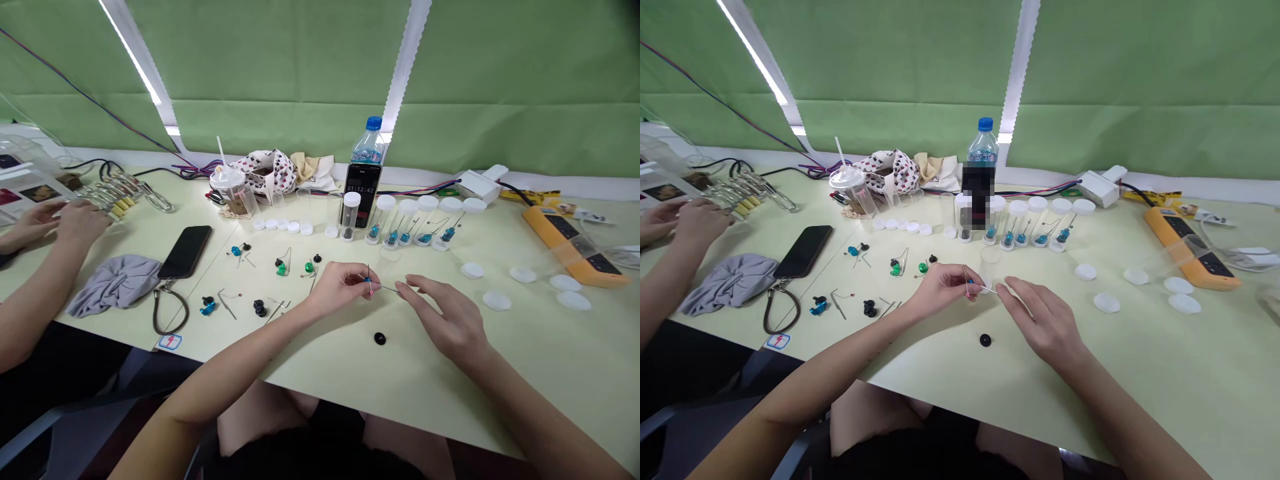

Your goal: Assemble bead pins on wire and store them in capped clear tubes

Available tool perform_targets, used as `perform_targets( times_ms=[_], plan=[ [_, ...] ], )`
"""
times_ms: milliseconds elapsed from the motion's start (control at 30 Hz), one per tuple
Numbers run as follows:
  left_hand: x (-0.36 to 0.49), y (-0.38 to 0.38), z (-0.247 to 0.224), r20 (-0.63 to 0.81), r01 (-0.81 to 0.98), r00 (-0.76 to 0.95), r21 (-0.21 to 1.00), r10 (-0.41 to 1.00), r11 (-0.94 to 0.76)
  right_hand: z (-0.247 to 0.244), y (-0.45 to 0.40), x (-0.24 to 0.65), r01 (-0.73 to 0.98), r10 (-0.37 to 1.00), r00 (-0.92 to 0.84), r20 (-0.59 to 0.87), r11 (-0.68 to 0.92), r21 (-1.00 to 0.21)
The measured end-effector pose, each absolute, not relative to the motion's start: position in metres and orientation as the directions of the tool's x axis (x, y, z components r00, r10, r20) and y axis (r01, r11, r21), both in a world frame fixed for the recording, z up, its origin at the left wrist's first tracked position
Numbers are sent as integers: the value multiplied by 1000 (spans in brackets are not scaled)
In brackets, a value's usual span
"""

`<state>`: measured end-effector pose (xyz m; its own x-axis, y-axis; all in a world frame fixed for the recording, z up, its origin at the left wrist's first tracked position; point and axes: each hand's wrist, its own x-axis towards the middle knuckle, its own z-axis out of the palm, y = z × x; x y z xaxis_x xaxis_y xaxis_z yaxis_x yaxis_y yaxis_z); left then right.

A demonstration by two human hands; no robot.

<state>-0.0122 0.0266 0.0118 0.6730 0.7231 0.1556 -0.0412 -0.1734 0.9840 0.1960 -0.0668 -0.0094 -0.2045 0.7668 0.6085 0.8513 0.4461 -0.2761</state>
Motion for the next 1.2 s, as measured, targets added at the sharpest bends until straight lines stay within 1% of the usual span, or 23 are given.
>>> perform_targets(
  times_ms=[67, 133, 200, 300, 433, 533, 667, 833, 967, 1200],
  plan=[
    [-11, 25, 11, 142, -44, 685, 987, 714, -154, -11, -68, 199, 857, 709, -285, 645, 490, -159],
    [-11, 23, 10, 127, -40, 688, 990, 715, -137, -12, -70, 200, 865, 657, -349, 668, 499, -39],
    [-10, 22, 9, 121, -35, 685, 990, 719, -133, -11, -71, 199, 881, 662, -358, 658, 474, 2],
    [-10, 23, 9, 143, -49, 691, 987, 709, -151, -10, -70, 196, 896, 675, -346, 651, 444, 16],
    [-11, 24, 10, 177, -47, 694, 978, 698, -202, -9, -68, 189, 911, 620, -298, 726, 412, 22],
    [-12, 24, 11, 195, -30, 683, 970, 704, -240, -8, -67, 184, 914, 627, -242, 741, 403, -42],
    [-12, 22, 12, 194, 6, 678, 963, 709, -269, -3, -67, 179, 889, 647, -204, 734, 437, -138],
    [-13, 21, 13, 205, 32, 658, 954, 725, -299, -3, -68, 175, 877, 666, -200, 718, 448, -172],
    [-14, 23, 12, 191, 34, 654, 959, 732, -281, -7, -66, 176, 887, 664, -196, 722, 434, -158],
    [-14, 28, 13, 158, -5, 624, 980, 766, -198, -11, -61, 189, 871, 621, -312, 719, 489, -43]
  ],
)
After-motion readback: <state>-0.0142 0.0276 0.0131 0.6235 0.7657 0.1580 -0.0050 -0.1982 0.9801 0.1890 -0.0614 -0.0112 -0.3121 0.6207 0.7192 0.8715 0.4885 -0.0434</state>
